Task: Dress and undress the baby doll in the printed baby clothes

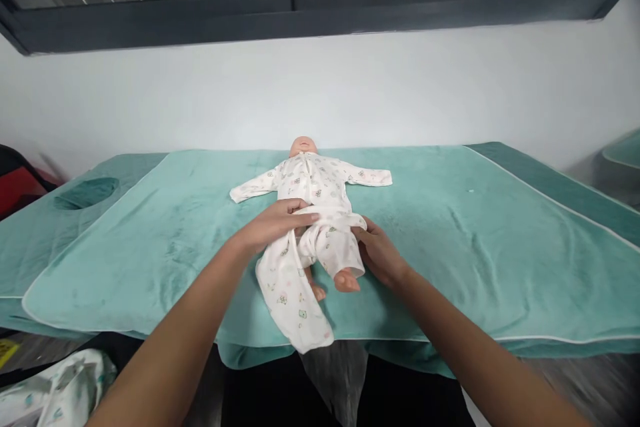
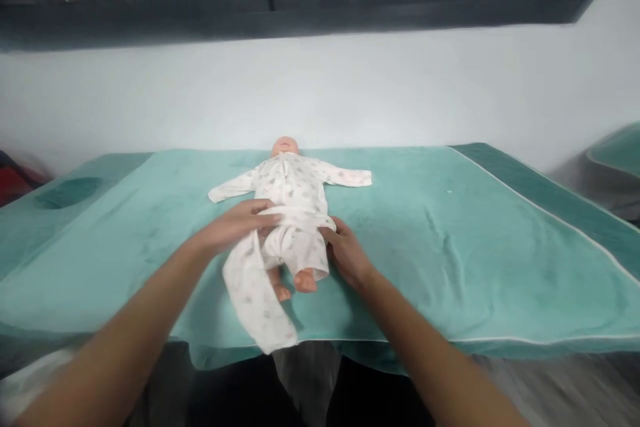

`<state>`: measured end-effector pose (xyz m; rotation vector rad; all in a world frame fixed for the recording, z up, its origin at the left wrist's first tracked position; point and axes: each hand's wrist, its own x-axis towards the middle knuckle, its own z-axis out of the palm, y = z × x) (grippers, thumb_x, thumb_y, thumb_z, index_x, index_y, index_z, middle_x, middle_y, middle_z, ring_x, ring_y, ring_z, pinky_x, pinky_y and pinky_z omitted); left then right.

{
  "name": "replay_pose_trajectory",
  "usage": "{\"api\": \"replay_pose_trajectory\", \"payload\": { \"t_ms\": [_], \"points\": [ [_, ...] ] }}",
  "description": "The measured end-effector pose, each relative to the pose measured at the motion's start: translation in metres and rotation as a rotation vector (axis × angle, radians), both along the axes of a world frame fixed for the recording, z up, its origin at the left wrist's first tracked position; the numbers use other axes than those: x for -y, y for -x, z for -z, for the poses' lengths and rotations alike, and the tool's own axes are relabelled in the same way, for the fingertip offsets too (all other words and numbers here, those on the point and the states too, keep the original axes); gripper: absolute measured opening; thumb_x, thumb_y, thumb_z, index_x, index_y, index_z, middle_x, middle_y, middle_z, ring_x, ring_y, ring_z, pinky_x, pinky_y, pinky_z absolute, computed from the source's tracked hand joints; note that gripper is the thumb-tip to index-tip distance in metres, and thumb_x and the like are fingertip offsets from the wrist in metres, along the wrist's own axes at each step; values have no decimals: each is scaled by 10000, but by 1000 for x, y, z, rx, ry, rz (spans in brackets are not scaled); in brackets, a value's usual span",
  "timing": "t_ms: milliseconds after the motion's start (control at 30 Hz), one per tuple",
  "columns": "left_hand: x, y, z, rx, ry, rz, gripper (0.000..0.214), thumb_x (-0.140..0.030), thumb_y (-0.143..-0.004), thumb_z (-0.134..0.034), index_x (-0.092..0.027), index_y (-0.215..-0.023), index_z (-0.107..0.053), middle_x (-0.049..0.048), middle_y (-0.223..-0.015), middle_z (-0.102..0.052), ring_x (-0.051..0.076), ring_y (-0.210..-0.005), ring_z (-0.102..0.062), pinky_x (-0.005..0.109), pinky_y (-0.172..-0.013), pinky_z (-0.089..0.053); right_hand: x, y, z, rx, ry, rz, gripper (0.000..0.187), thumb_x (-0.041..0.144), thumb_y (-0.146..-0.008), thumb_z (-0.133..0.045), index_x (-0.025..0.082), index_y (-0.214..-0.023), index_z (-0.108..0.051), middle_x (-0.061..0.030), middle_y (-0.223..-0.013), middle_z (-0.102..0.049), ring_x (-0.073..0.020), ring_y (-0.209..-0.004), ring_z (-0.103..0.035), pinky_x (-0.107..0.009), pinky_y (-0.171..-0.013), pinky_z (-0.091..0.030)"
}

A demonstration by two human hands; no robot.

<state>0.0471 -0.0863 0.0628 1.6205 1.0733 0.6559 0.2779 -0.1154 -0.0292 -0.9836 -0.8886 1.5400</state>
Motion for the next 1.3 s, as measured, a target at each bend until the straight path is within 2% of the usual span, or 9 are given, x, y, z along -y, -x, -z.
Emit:
{"api": "replay_pose_trajectory", "payload": {
  "t_ms": [233,500,600,733,867,967,1067,1200,1300],
  "points": [
    [-9,27,4,346,88,-313,287,-421,-735,-747,-160,-794,-644,12,-751,-603,120,-664,-544,226,-602,-410,-16,-17,-6,277,-80,-123,288,316,-761,-664,194,-1022,-647,-7,-910,-671,-162,-823,-583,-288,-752,-451],
    [2,-8,10,682,158,-179,266,-286,-717,-787,-187,-912,-635,-25,-768,-595,82,-653,-555,185,-600,-431,-16,3,-66,551,-427,-300,397,270,-780,-629,247,-1176,-634,-40,-1283,-587,-228,-1178,-528,-366,-971,-434],
    [2,-18,9,744,126,-219,280,-269,-694,-803,-187,-898,-630,-25,-767,-609,88,-676,-579,193,-640,-457,-18,25,-86,647,-384,-461,377,386,-805,-662,213,-1139,-639,-49,-1125,-658,-230,-1025,-596,-340,-825,-489],
    [2,-15,14,734,106,-295,353,-315,-685,-805,-196,-969,-631,-16,-811,-633,105,-720,-604,213,-678,-473,-35,42,-93,778,-363,-426,425,438,-711,-762,183,-1035,-657,-31,-950,-676,-200,-863,-609,-281,-685,-477],
    [8,6,18,498,124,-211,434,-388,-659,-817,-187,-1011,-663,17,-872,-682,151,-756,-631,239,-670,-473,-51,38,-94,536,-247,-396,368,464,-692,-779,162,-811,-605,-5,-739,-617,-128,-641,-558,-228,-545,-421],
    [14,16,19,307,181,-6,456,-408,-653,-819,-171,-1022,-692,64,-989,-722,237,-892,-662,288,-734,-496,-55,35,-92,297,-151,-351,397,477,-684,-790,169,-802,-569,1,-701,-605,-116,-596,-550,-225,-530,-434],
    [12,11,22,419,173,-151,444,-458,-723,-758,-184,-1063,-673,55,-965,-731,231,-878,-670,297,-744,-501,-53,38,-85,317,-87,-461,391,503,-708,-767,160,-828,-623,-10,-685,-631,-120,-575,-561,-233,-522,-448],
    [6,-4,29,588,155,-318,399,-459,-726,-759,-182,-993,-654,24,-875,-723,187,-786,-666,271,-717,-500,-47,43,-84,561,-84,-854,371,406,-666,-815,168,-937,-725,-49,-876,-723,-195,-764,-662,-287,-653,-522],
    [5,-6,33,637,198,-317,424,-496,-743,-736,-179,-1014,-660,37,-887,-730,195,-774,-673,299,-731,-510,-46,45,-87,610,-100,-801,372,341,-628,-837,179,-950,-745,-61,-945,-737,-236,-844,-677,-332,-723,-539]
  ]
}}
